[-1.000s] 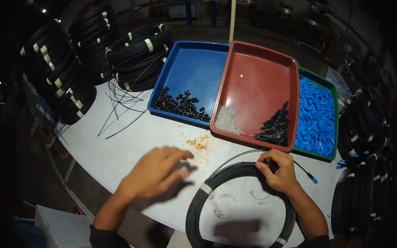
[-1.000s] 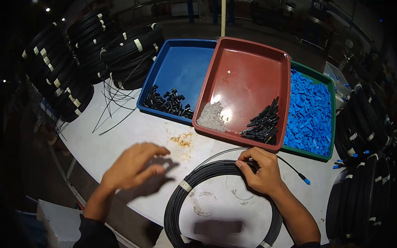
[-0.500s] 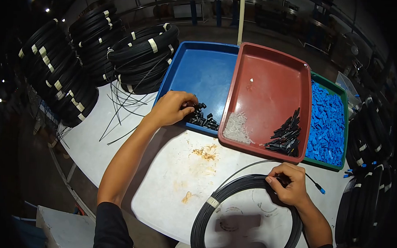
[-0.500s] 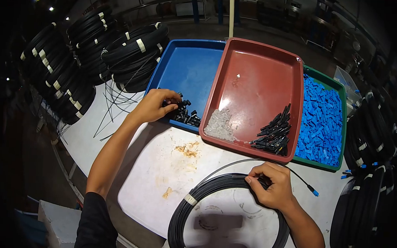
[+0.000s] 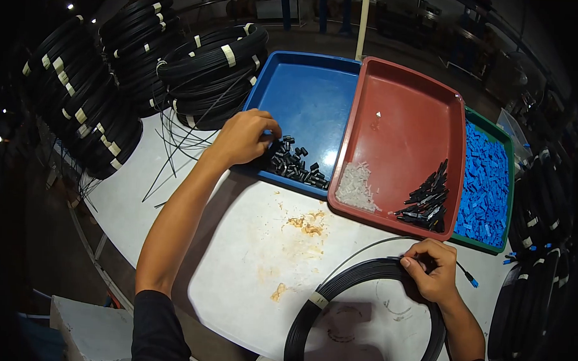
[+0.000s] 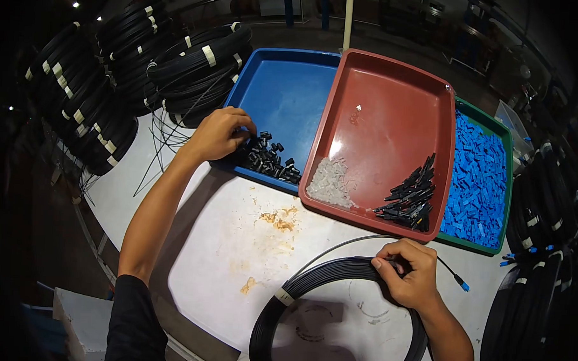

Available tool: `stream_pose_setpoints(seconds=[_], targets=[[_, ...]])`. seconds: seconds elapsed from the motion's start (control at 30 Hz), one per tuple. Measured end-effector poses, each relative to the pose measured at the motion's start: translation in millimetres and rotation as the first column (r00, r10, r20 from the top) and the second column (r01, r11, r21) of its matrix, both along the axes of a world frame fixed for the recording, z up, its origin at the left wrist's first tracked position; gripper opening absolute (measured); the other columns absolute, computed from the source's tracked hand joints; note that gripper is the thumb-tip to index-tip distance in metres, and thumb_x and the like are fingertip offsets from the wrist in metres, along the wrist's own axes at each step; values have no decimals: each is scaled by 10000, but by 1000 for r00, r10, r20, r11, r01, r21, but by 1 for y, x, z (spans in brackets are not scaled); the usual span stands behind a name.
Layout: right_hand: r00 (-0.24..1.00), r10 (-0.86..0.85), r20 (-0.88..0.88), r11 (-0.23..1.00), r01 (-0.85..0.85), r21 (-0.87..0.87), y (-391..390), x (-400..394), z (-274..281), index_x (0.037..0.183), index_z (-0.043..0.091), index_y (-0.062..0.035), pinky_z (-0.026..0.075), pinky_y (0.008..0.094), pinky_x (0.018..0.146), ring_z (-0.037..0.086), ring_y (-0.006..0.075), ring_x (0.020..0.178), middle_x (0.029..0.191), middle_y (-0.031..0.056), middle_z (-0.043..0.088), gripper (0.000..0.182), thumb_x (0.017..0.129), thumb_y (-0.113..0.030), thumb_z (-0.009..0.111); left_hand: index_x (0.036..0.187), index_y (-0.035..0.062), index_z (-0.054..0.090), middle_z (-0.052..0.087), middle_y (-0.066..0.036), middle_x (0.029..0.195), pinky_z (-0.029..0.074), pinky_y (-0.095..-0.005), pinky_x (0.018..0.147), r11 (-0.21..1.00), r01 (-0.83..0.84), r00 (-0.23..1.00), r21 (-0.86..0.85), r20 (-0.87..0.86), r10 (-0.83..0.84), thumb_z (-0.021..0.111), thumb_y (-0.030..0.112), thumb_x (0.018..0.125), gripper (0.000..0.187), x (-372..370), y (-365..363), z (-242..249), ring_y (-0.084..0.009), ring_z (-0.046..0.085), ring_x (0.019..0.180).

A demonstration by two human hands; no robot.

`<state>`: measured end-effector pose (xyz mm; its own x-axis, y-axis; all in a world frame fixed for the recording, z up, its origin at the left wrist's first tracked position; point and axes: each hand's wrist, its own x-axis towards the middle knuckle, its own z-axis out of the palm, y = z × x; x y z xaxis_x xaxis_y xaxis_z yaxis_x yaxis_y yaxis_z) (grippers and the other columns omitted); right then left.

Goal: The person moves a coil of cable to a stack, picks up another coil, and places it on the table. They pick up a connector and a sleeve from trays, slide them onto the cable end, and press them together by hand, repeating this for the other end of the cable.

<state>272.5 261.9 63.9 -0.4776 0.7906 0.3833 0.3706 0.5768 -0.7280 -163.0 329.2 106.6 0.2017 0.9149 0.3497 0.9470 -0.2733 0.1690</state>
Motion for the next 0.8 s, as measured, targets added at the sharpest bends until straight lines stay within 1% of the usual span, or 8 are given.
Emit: stream_pose_setpoints(seconds=[0.07,0.13,0.17,0.4,0.47,0.6,0.67,0.8], targets=[[1000,-14,-14,1000,14,12,0,-1,0,812,702,-15,339,229,486,457,57,516,684,19,641,86,791,-35,784,946,104,789,728,-71,994,541,-415,851,1000,8,1000,-18,25,-7,725,44,804,167,2,4,-6,-285,672,967],[1000,-16,-12,1000,16,7,0,-1,0,813,703,-15,339,229,488,456,57,516,683,20,640,85,792,-35,783,985,103,788,725,-55,1025,541,-397,858,993,116,991,12,-63,-115,747,52,818,179,6,6,-8,-272,670,984],[1000,-18,-10,1000,18,3,0,-1,0,814,703,-14,340,228,490,455,57,517,683,20,639,84,794,-35,782,1014,127,799,726,-41,1026,537,-398,863,995,100,989,17,-109,-98,763,84,822,200,9,6,-8,-263,663,986],[1000,-27,-16,1000,27,7,-1,0,-1,819,705,-14,338,235,489,451,61,513,673,21,629,81,801,-39,780,1013,167,818,713,-8,1036,488,-363,872,995,99,969,16,-230,-92,759,81,822,217,4,16,-18,-223,634,997],[1000,-9,-10,1000,10,23,0,0,-1,821,705,-15,337,237,487,451,65,509,668,21,625,83,803,-43,782,995,173,823,707,8,1039,463,-347,875,976,193,935,100,-321,-152,757,66,815,220,2,14,-22,-210,627,994],[1000,-7,-11,1000,7,18,-1,0,-2,820,705,-16,338,239,485,450,67,507,665,20,622,83,807,-46,781,992,168,819,695,7,1065,456,-348,879,976,187,946,114,-288,-148,757,57,807,224,4,13,-27,-210,620,1002],[1000,-9,-7,1000,9,21,-1,0,-1,820,703,-16,339,241,484,452,68,507,666,21,623,83,808,-44,779,965,133,802,679,-11,1093,456,-361,903,990,132,964,45,-239,-117,764,61,799,184,7,11,-21,-219,615,1030],[1000,-16,-10,1000,16,11,-1,0,-3,825,701,-16,344,242,487,455,69,508,672,23,628,85,810,-45,779,943,94,765,664,-30,1118,450,-378,935,992,123,980,26,-163,-117,776,75,789,156,4,10,-19,-224,605,1066]])
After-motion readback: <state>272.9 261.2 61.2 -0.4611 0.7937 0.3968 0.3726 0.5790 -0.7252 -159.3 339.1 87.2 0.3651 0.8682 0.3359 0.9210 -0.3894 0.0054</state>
